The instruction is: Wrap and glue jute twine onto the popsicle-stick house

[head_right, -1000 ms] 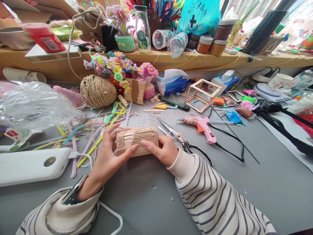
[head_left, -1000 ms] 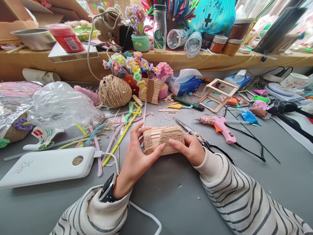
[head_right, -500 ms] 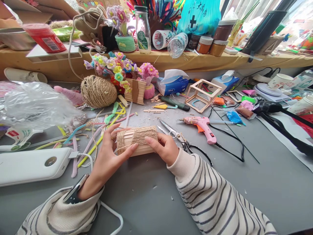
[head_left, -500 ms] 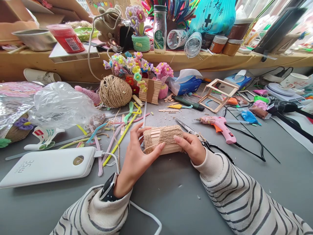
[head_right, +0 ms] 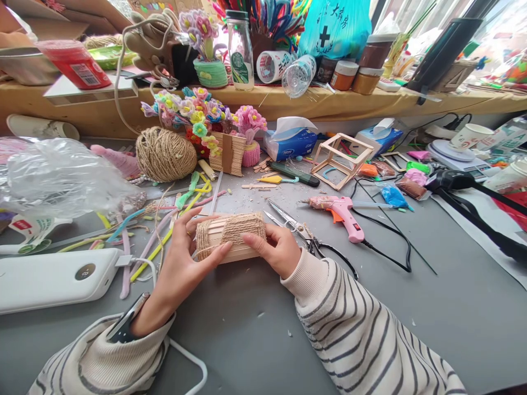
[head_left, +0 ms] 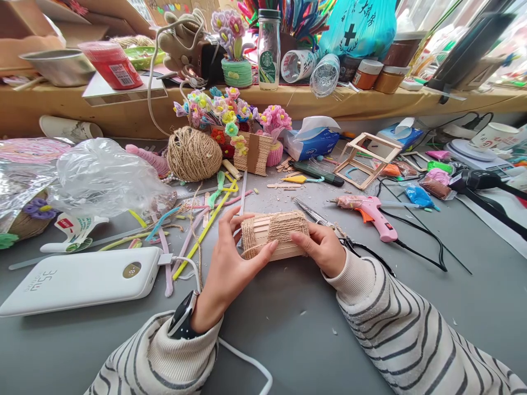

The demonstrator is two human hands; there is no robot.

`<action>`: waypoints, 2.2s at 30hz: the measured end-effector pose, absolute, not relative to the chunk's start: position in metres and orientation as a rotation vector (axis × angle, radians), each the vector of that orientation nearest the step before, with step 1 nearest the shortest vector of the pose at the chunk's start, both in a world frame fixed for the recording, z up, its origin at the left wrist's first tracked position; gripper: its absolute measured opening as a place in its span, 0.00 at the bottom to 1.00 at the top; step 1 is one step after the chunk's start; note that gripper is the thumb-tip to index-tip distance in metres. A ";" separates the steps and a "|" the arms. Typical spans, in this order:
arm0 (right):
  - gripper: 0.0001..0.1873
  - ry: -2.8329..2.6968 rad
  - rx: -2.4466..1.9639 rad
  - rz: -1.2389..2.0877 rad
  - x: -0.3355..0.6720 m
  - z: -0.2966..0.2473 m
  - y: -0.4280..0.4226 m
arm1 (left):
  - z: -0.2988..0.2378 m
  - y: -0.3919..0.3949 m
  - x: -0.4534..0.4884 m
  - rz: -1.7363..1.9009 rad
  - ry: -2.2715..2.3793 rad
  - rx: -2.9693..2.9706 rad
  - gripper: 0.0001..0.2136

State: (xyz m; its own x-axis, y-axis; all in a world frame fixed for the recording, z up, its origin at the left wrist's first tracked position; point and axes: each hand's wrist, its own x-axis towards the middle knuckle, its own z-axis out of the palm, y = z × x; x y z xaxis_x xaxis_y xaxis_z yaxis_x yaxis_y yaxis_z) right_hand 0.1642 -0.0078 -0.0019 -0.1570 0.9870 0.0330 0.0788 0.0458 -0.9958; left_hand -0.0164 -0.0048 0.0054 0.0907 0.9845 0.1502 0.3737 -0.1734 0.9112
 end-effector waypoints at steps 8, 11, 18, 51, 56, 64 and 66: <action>0.25 -1.438 -1.155 1.238 0.167 -0.001 -0.008 | 0.005 -0.005 -0.017 1.081 1.365 1.625 0.35; 0.23 -1.439 -1.161 1.224 0.166 0.000 -0.008 | 0.005 -0.005 -0.017 1.075 1.364 1.616 0.35; 0.26 -1.396 -1.190 1.228 0.166 -0.001 -0.008 | 0.005 -0.005 -0.018 1.062 1.316 1.540 0.32; 0.23 -1.387 -1.165 1.263 0.164 0.000 -0.008 | 0.002 -0.003 -0.017 1.079 1.330 1.447 0.34; 0.24 -1.369 -1.217 1.261 0.165 -0.002 -0.008 | 0.002 -0.003 -0.017 1.074 1.323 1.465 0.34; 0.26 -1.356 -1.197 1.248 0.165 -0.003 -0.007 | 0.003 -0.003 -0.017 1.074 1.333 1.466 0.35; 0.25 -1.329 -1.193 1.273 0.164 -0.005 -0.007 | 0.003 -0.002 -0.017 1.067 1.329 1.465 0.35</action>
State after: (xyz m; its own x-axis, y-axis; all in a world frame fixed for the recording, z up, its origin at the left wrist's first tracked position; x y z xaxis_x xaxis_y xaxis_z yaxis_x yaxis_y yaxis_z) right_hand 0.1644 -0.0071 -0.0046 -0.1152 0.9933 -0.0073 0.0501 -0.0016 -0.9987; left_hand -0.0168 -0.0025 0.0027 0.0646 0.9970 0.0423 0.2566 -0.0575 0.9648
